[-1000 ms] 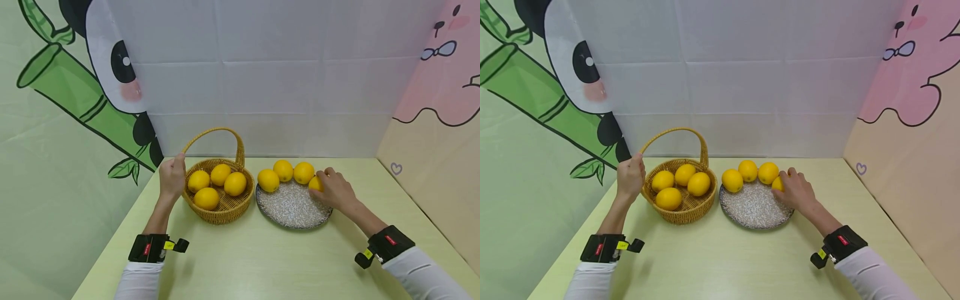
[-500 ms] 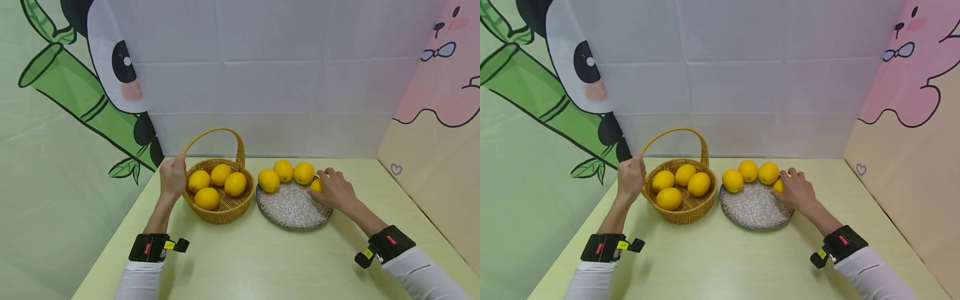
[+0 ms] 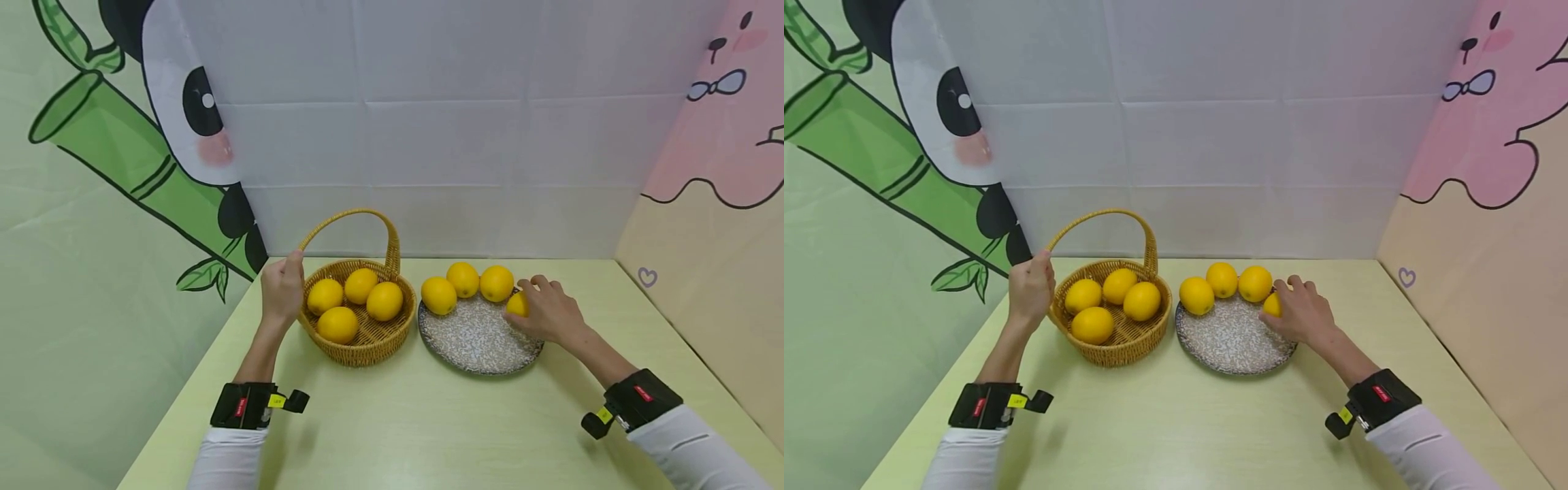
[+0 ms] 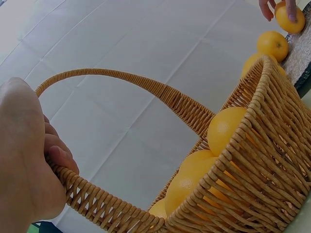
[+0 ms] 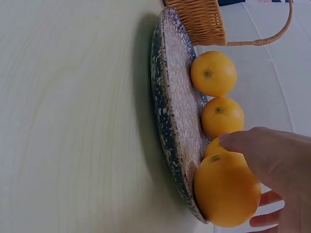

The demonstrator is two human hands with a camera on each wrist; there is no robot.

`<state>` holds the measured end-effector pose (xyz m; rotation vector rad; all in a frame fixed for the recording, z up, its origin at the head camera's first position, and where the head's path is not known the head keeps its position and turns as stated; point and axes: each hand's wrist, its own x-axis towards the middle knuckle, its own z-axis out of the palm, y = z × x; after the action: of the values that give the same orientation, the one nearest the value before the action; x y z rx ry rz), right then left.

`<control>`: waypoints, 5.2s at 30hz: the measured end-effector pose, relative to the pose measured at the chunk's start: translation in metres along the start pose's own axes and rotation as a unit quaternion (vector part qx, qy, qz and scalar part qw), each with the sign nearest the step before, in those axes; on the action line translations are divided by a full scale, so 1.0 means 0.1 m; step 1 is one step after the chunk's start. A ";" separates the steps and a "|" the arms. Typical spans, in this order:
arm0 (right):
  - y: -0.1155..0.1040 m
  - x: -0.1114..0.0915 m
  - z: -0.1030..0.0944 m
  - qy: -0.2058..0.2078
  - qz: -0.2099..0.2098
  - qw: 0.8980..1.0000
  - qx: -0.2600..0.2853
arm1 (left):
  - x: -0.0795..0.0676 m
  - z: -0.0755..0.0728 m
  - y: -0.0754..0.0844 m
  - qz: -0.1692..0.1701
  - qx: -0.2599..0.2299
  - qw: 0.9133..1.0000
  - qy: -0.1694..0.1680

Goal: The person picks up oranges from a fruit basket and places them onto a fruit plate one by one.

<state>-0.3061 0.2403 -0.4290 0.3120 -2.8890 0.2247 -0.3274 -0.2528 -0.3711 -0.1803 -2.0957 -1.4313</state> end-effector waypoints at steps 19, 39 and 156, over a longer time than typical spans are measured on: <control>-0.31 0.06 -0.29 0.038 -0.083 0.996 -0.015 | -0.13 -0.06 0.39 -0.009 -0.007 1.000 -0.011; -1.23 0.27 -0.30 0.008 -0.172 0.985 -0.006 | -0.03 0.00 0.04 0.003 0.002 1.000 0.005; -1.37 0.32 -0.27 -0.014 -0.215 0.961 0.171 | -0.04 0.05 -0.01 0.009 0.027 0.999 0.020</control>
<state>-0.3004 0.1068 -0.3781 0.9917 -2.7073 0.6430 -0.3264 -0.2482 -0.3750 -0.1482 -2.0922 -1.3561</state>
